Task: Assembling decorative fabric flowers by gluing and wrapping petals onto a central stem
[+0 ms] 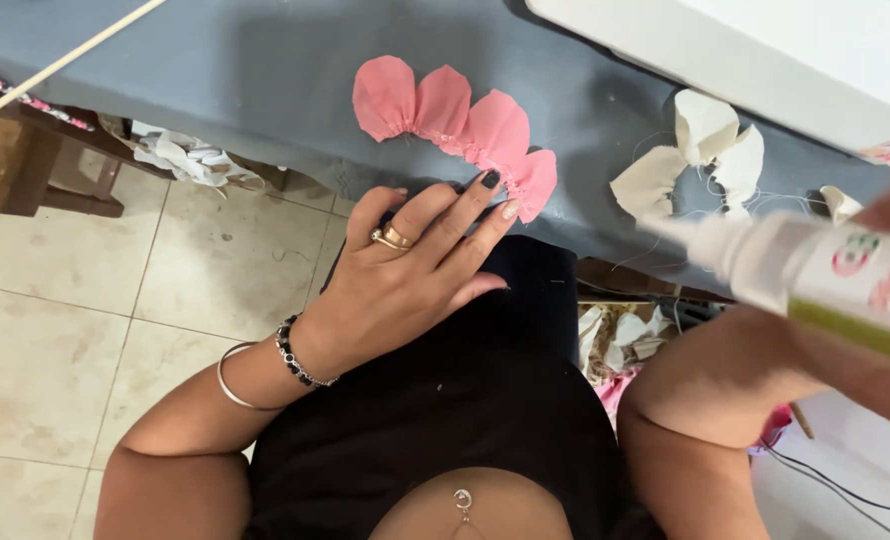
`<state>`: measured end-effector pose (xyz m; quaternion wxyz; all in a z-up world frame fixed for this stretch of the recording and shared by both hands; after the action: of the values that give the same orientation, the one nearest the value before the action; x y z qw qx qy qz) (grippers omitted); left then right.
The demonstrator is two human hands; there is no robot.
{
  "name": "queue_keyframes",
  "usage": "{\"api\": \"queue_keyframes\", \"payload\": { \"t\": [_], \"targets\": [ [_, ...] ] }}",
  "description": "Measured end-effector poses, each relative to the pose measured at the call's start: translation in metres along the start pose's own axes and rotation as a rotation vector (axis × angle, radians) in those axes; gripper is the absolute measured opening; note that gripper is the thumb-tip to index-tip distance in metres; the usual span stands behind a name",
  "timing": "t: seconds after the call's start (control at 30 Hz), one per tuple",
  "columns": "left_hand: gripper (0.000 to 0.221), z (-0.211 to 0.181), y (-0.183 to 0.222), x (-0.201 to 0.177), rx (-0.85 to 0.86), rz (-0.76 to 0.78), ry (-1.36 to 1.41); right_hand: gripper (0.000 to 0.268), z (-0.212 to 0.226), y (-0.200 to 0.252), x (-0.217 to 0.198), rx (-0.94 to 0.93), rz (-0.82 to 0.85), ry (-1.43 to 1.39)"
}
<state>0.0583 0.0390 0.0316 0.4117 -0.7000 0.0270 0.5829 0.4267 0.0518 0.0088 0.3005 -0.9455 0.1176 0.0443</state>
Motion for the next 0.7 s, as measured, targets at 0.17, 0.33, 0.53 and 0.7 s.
{"api": "queue_keyframes", "payload": {
  "t": [0.17,0.33,0.53,0.7],
  "targets": [
    [0.047,-0.001,0.006,0.003,0.029,-0.078,0.014,0.013,0.012,-0.022,0.016,-0.324,-0.117,1.361],
    [0.039,-0.004,0.01,0.004,0.022,-0.132,0.019,0.021,-0.012,-0.041,0.038,-0.587,-0.159,2.599],
    [0.029,-0.01,0.013,0.005,0.023,-0.158,0.028,0.059,-0.001,-0.044,-0.015,0.035,-0.456,2.15],
    [0.025,-0.011,0.028,-0.003,0.14,-0.21,0.214,0.089,-0.002,-0.046,-0.055,0.002,-0.496,1.989]
  ]
}}
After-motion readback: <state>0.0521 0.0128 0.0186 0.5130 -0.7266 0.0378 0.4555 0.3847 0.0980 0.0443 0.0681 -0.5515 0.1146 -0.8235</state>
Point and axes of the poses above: each hand's wrist, its own y-axis away from the middle knuckle, its own x-axis out of the palm, z = x × y, the point moved 8 cm from there along -y, towards the middle knuckle, and after that the axes turned 3 degrees about z, right-handed, at the moved point
